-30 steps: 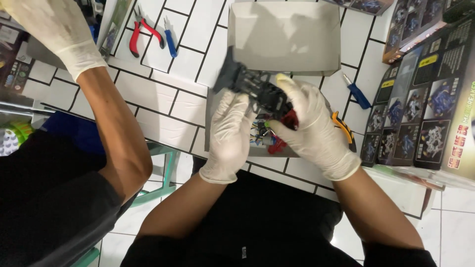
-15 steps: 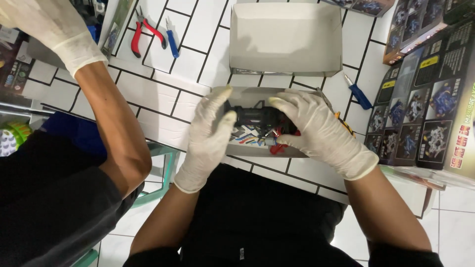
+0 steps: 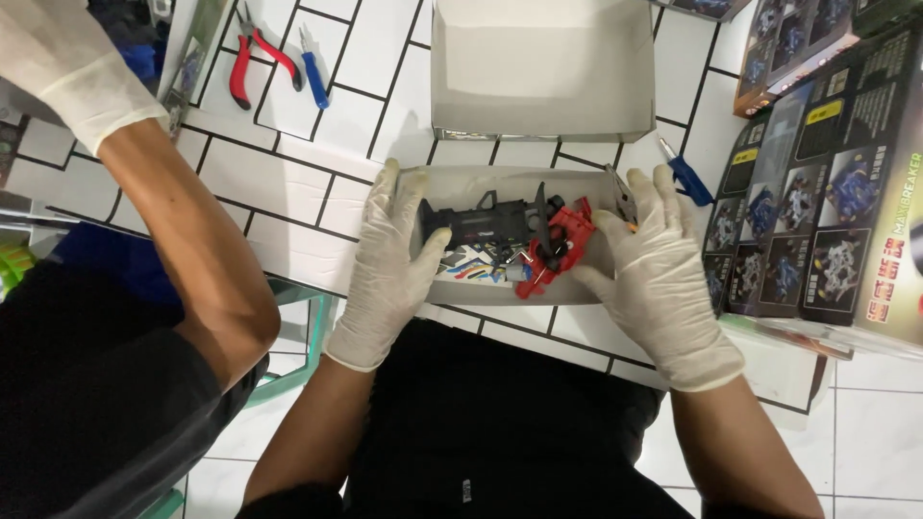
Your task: Assembling a plastic model toy car by cutting parts from a sprue and fitting them onto the chassis
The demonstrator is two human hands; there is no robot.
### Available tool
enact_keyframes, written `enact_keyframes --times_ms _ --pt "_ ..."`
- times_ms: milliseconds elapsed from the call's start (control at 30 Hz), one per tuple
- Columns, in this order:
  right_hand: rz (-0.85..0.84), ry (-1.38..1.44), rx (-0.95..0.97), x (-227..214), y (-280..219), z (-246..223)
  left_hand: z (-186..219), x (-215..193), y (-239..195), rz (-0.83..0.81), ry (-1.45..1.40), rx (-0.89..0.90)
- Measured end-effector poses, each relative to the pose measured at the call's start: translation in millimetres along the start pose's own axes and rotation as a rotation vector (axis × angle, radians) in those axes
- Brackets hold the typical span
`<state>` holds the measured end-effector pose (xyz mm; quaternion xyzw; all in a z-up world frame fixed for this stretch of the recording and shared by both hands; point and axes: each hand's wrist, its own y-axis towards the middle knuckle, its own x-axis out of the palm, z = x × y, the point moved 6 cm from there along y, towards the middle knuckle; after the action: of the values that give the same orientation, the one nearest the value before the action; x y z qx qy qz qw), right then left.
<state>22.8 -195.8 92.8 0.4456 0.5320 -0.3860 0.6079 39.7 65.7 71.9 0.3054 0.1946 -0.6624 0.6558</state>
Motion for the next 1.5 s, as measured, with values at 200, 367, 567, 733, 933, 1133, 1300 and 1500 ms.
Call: enact_keyframes --times_ms 200,367,567,733,933,1133,1300,1500 --pt "-0.046 0.044 0.051 8 -2 -11 -6 13 -4 -0.033 -0.004 -0.017" --pt "-0.016 0.219 0.074 -6 8 8 -7 12 -5 -0.029 -0.026 0.002" --pt "0.157 0.417 0.234 10 39 54 -2 -14 19 -0.026 -0.081 -0.006" --pt "0.201 0.357 0.307 37 70 81 -5 -24 68 0.011 -0.066 -0.214" --pt "0.328 0.367 0.383 94 89 109 -83 48 141 -0.058 0.138 -0.285" --pt "0.427 0.84 0.457 64 86 90 -56 34 133 0.037 -0.129 -0.006" --pt "0.664 1.2 0.191 -11 82 53 0 -14 101 0.174 -0.577 -0.001" --pt "0.565 1.95 0.776 37 74 83 -54 -11 96 0.277 -1.214 -0.523"
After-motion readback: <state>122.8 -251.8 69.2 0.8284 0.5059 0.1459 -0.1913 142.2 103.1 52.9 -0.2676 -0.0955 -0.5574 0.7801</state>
